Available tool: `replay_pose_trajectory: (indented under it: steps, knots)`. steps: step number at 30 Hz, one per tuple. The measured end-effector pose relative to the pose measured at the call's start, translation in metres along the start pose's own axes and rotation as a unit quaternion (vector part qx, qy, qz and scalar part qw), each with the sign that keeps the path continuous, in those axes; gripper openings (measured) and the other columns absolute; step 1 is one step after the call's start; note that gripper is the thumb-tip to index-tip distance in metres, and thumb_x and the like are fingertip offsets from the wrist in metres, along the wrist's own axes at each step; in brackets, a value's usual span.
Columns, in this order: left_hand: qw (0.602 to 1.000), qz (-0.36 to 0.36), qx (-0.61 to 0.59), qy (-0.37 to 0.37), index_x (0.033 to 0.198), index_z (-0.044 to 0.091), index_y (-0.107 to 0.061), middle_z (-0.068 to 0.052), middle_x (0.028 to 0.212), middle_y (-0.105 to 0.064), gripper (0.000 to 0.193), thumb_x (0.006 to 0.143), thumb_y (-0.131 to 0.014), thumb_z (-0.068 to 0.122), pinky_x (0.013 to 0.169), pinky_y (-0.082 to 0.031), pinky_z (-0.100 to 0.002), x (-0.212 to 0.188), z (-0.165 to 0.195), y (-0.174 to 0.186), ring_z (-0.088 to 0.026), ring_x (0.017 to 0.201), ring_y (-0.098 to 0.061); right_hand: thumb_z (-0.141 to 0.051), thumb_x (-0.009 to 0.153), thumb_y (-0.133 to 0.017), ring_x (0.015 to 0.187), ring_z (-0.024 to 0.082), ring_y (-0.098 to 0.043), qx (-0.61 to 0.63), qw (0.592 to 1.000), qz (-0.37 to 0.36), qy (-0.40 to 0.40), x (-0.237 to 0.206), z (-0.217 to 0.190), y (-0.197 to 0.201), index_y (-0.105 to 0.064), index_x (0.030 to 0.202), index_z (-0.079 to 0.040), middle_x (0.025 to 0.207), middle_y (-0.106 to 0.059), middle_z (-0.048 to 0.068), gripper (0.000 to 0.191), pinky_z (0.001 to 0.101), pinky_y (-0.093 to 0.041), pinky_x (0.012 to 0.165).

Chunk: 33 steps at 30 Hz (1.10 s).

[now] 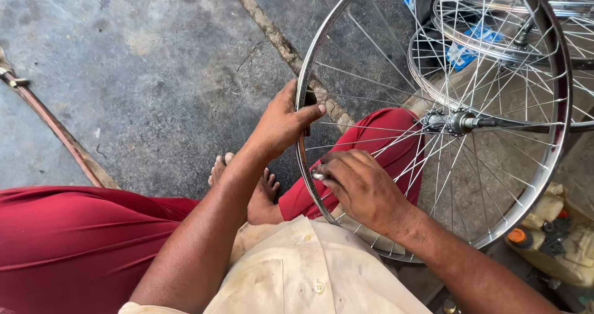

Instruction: The person uses a spoke wrench to tighten the nipples on a bicycle wheel rim. They rotate the wheel to access different spokes and continue adjusting the tension.

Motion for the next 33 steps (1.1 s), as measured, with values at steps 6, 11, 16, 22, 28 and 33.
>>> replay_pose_trajectory:
  steps: [6,11,16,22,28,33]
  knots:
    - [1.000,-0.006,0.022,-0.002,0.112,0.004,-0.055,-0.004,0.088,-0.061,0.040,0.085,-0.077,0.025,0.056,-0.054,-0.031,-0.001,0.000,-0.002,-0.012,0.067,-0.061,-0.009,0.077,-0.076,0.090,0.034,-0.065,-0.070,0.995,-0.039,-0.067,0.003,0.011,-0.019,-0.061,0.111,-0.002,0.100,-0.063,0.015,0.037,0.0466,-0.052,0.081]
    - [0.999,-0.009,0.034,-0.007,0.114,0.005,-0.054,-0.005,0.087,-0.062,0.041,0.084,-0.076,0.024,0.054,-0.053,-0.031,-0.002,0.003,-0.003,-0.012,0.065,-0.060,-0.013,0.073,-0.080,0.092,0.034,-0.066,-0.082,0.991,-0.084,-0.071,0.008,0.005,-0.020,-0.061,0.110,-0.006,0.099,-0.063,0.012,0.042,0.0482,-0.052,0.082]
    - [0.998,-0.003,0.061,0.007,0.114,0.005,-0.055,-0.006,0.086,-0.063,0.039,0.085,-0.075,0.022,0.055,-0.053,-0.031,-0.001,0.000,-0.003,-0.012,0.065,-0.061,-0.013,0.083,-0.078,0.099,0.033,-0.066,0.027,1.000,0.000,-0.006,-0.007,-0.001,0.004,-0.057,0.108,-0.005,0.112,-0.061,0.016,0.034,0.0430,-0.054,0.087]
    - [0.999,-0.016,0.037,-0.008,0.115,0.005,-0.055,-0.006,0.091,-0.063,0.039,0.084,-0.073,0.020,0.055,-0.054,-0.031,-0.002,0.005,-0.006,-0.011,0.066,-0.061,-0.006,0.074,-0.078,0.090,0.032,-0.066,-0.145,0.986,-0.054,-0.057,0.003,0.014,-0.024,-0.062,0.110,-0.005,0.104,-0.062,0.012,0.040,0.0454,-0.053,0.082]
    - [0.999,-0.014,0.045,-0.005,0.117,0.006,-0.053,-0.005,0.090,-0.063,0.042,0.082,-0.073,0.020,0.054,-0.053,-0.031,-0.003,0.005,-0.005,-0.012,0.065,-0.061,-0.022,0.077,-0.083,0.092,0.034,-0.065,0.006,0.999,-0.033,0.004,0.001,-0.003,0.000,-0.059,0.108,-0.004,0.105,-0.059,0.014,0.043,0.0477,-0.051,0.085]
    - [0.998,-0.002,0.064,0.013,0.116,0.006,-0.054,-0.006,0.087,-0.065,0.042,0.083,-0.074,0.020,0.054,-0.053,-0.031,-0.002,0.001,-0.004,-0.012,0.063,-0.062,-0.017,0.087,-0.079,0.090,0.031,-0.066,0.032,0.998,-0.007,-0.045,-0.007,0.008,0.001,-0.056,0.110,-0.003,0.107,-0.058,0.015,0.035,0.0431,-0.054,0.079]
Point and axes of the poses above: each hand's wrist, its own x-axis towards the middle knuckle, its own y-axis out of the back of the hand, z = x × y, the point moved 6 cm from there along x, towards the middle knuckle
